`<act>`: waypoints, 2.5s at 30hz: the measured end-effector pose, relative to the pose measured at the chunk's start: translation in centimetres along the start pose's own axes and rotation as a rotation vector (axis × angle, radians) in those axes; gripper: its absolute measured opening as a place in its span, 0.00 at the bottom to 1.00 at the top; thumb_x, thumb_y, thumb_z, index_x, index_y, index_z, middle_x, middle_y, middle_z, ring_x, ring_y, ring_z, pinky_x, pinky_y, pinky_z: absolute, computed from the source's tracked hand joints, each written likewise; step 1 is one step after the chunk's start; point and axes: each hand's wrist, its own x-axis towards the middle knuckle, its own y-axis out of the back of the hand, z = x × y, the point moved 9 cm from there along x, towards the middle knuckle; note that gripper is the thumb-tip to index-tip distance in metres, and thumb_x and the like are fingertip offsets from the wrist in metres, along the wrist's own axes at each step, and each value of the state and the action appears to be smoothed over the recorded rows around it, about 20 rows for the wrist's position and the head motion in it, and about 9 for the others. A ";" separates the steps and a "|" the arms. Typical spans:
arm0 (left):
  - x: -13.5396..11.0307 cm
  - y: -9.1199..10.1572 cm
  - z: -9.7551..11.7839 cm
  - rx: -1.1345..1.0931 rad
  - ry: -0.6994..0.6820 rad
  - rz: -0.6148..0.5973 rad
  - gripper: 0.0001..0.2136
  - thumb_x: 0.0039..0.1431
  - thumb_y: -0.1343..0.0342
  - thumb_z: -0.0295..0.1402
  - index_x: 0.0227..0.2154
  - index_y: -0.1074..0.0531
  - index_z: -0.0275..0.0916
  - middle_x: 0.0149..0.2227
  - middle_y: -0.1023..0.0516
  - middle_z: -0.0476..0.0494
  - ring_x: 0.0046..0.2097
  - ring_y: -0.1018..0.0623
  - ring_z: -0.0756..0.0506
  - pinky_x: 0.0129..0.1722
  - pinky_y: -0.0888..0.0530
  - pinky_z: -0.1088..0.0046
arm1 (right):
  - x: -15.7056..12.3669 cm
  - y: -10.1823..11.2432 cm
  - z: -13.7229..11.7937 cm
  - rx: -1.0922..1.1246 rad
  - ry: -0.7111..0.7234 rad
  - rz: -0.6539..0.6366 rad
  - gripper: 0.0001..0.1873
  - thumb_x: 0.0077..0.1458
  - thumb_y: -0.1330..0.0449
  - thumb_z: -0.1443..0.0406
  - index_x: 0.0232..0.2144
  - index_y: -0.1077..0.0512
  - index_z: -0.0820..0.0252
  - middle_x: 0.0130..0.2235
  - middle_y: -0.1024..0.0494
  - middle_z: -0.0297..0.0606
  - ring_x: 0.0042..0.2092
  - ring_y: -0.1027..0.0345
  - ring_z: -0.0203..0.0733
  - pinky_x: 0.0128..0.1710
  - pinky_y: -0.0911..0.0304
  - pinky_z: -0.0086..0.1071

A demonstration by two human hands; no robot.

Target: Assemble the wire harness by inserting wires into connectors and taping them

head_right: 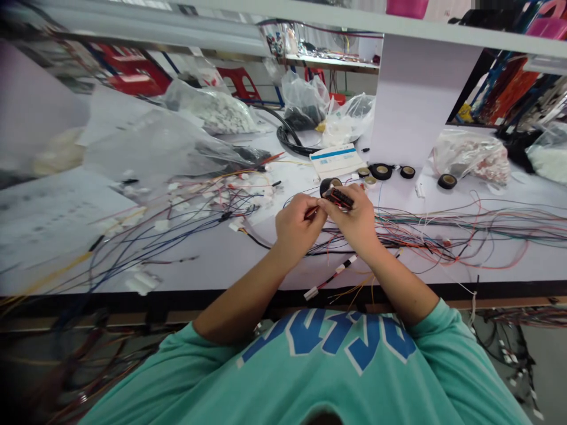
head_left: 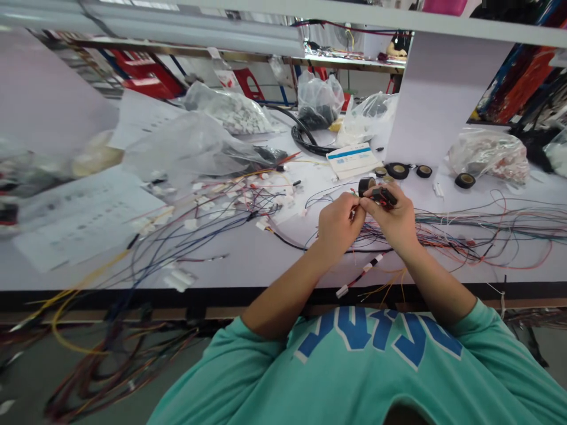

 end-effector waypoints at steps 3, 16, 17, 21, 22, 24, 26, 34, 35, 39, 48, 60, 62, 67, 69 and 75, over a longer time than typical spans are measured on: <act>-0.2 -0.4 -0.9 -0.249 0.158 -0.046 0.08 0.48 0.44 0.32 0.27 0.39 0.42 0.22 0.34 0.54 0.24 0.33 0.52 0.27 0.37 0.75 | 0.7 -1.0 0.1 0.077 -0.082 -0.154 0.06 0.48 0.39 0.62 0.26 0.31 0.58 0.25 0.31 0.30 0.30 0.37 0.34 0.33 0.40 0.31; -0.8 -2.1 -3.1 -0.702 0.490 -0.243 0.24 0.40 0.39 0.55 0.27 0.39 0.41 0.22 0.37 0.56 0.18 0.38 0.55 0.15 0.43 0.77 | 1.7 -1.7 -0.3 -0.005 -0.094 -0.198 0.09 0.45 0.38 0.60 0.23 0.33 0.59 0.22 0.33 0.29 0.27 0.40 0.33 0.30 0.44 0.30; -1.0 -1.5 -3.0 -0.589 0.417 -0.200 0.24 0.38 0.37 0.54 0.28 0.39 0.41 0.24 0.36 0.55 0.20 0.36 0.55 0.18 0.40 0.77 | 1.7 -1.4 0.3 0.002 -0.126 -0.149 0.10 0.44 0.38 0.60 0.23 0.34 0.59 0.21 0.34 0.29 0.26 0.41 0.33 0.29 0.45 0.30; -1.8 -0.5 -1.6 -0.238 0.182 -0.288 0.29 0.32 0.31 0.50 0.34 0.36 0.40 0.28 0.34 0.53 0.26 0.35 0.53 0.25 0.37 0.75 | 2.1 -0.6 1.1 0.030 -0.144 -0.098 0.13 0.41 0.36 0.60 0.20 0.38 0.59 0.19 0.39 0.26 0.24 0.46 0.30 0.26 0.49 0.28; -1.9 -0.7 -1.6 -0.269 0.180 -0.346 0.27 0.37 0.34 0.52 0.33 0.36 0.40 0.27 0.35 0.53 0.25 0.36 0.53 0.24 0.38 0.75 | 2.1 -0.7 0.8 0.052 -0.133 -0.135 0.14 0.40 0.36 0.61 0.19 0.38 0.59 0.19 0.40 0.26 0.24 0.47 0.29 0.26 0.49 0.28; -1.4 -1.0 -1.8 -0.402 0.207 -0.419 0.22 0.46 0.41 0.54 0.31 0.37 0.41 0.23 0.38 0.55 0.22 0.39 0.53 0.22 0.41 0.76 | 2.0 -1.3 0.1 0.110 -0.106 -0.231 0.15 0.39 0.35 0.60 0.18 0.38 0.60 0.19 0.41 0.25 0.24 0.47 0.28 0.24 0.50 0.27; -0.5 -1.0 -1.8 -0.454 0.205 -0.426 0.19 0.49 0.41 0.51 0.28 0.38 0.41 0.22 0.40 0.56 0.21 0.40 0.53 0.21 0.42 0.76 | 1.7 -2.1 -0.4 0.187 -0.106 -0.302 0.16 0.40 0.35 0.58 0.19 0.37 0.60 0.18 0.40 0.25 0.22 0.47 0.28 0.22 0.51 0.27; 0.6 0.7 -0.3 -0.004 -0.029 -0.049 0.04 0.54 0.46 0.30 0.27 0.36 0.40 0.24 0.33 0.51 0.28 0.32 0.50 0.29 0.35 0.75 | 1.1 -3.1 0.2 0.280 -0.173 -0.313 0.19 0.42 0.35 0.52 0.28 0.35 0.58 0.20 0.37 0.25 0.21 0.42 0.30 0.21 0.46 0.27; 0.2 0.6 -0.5 -0.035 -0.024 -0.051 0.04 0.54 0.47 0.29 0.28 0.37 0.41 0.24 0.33 0.52 0.27 0.32 0.51 0.28 0.35 0.75 | 1.4 -2.3 -0.1 0.191 -0.132 -0.267 0.17 0.43 0.35 0.54 0.27 0.35 0.58 0.22 0.35 0.27 0.23 0.39 0.31 0.24 0.43 0.28; -1.1 0.3 -1.5 -0.095 0.002 -0.114 0.04 0.57 0.49 0.31 0.32 0.41 0.42 0.23 0.34 0.56 0.22 0.33 0.52 0.25 0.35 0.76 | 2.5 -0.1 -1.4 -0.105 -0.011 -0.157 0.10 0.46 0.37 0.60 0.25 0.34 0.59 0.24 0.30 0.31 0.29 0.36 0.35 0.30 0.42 0.31; -1.3 0.3 -3.0 0.627 0.162 -0.293 0.14 0.60 0.58 0.27 0.45 0.32 0.35 0.39 0.22 0.36 0.41 0.22 0.38 0.40 0.28 0.63 | 2.3 0.1 -1.8 -0.118 0.036 -0.051 0.11 0.48 0.38 0.59 0.24 0.35 0.58 0.23 0.30 0.31 0.27 0.34 0.37 0.29 0.38 0.32; 1.1 -2.2 -2.1 -0.700 0.492 -0.640 0.26 0.40 0.38 0.54 0.35 0.30 0.37 0.33 0.24 0.42 0.29 0.23 0.47 0.25 0.28 0.74 | 3.1 -0.9 -3.4 -0.083 0.070 -0.327 0.12 0.45 0.35 0.58 0.26 0.32 0.61 0.24 0.28 0.32 0.28 0.34 0.35 0.30 0.38 0.30; 1.1 -3.2 -2.1 -0.753 0.571 -0.625 0.26 0.39 0.37 0.54 0.30 0.31 0.36 0.27 0.27 0.46 0.21 0.29 0.52 0.16 0.35 0.78 | 2.9 -1.0 -2.9 -0.069 0.011 -0.310 0.13 0.46 0.36 0.57 0.26 0.32 0.60 0.22 0.28 0.32 0.27 0.34 0.35 0.29 0.38 0.30; 0.9 -2.3 -2.7 -0.672 0.463 -0.376 0.25 0.43 0.41 0.54 0.35 0.34 0.37 0.25 0.30 0.49 0.20 0.31 0.52 0.16 0.35 0.77 | 3.0 -0.2 -1.1 -0.050 -0.091 -0.167 0.12 0.48 0.39 0.58 0.22 0.34 0.60 0.20 0.28 0.32 0.25 0.34 0.34 0.27 0.38 0.30; 0.7 -0.7 -1.7 -0.487 0.255 -0.271 0.25 0.42 0.39 0.52 0.38 0.33 0.38 0.31 0.28 0.46 0.28 0.27 0.49 0.23 0.29 0.74 | 3.2 0.3 -0.7 -0.085 -0.091 -0.094 0.12 0.47 0.39 0.59 0.21 0.36 0.59 0.19 0.31 0.30 0.23 0.35 0.34 0.25 0.40 0.29; -0.5 -0.8 0.4 -0.010 -0.051 -0.400 0.17 0.44 0.37 0.45 0.33 0.31 0.41 0.38 0.31 0.44 0.38 0.28 0.46 0.35 0.29 0.70 | 3.2 0.2 -1.4 -0.179 -0.057 -0.135 0.12 0.44 0.37 0.63 0.18 0.38 0.58 0.17 0.36 0.27 0.23 0.41 0.32 0.25 0.45 0.29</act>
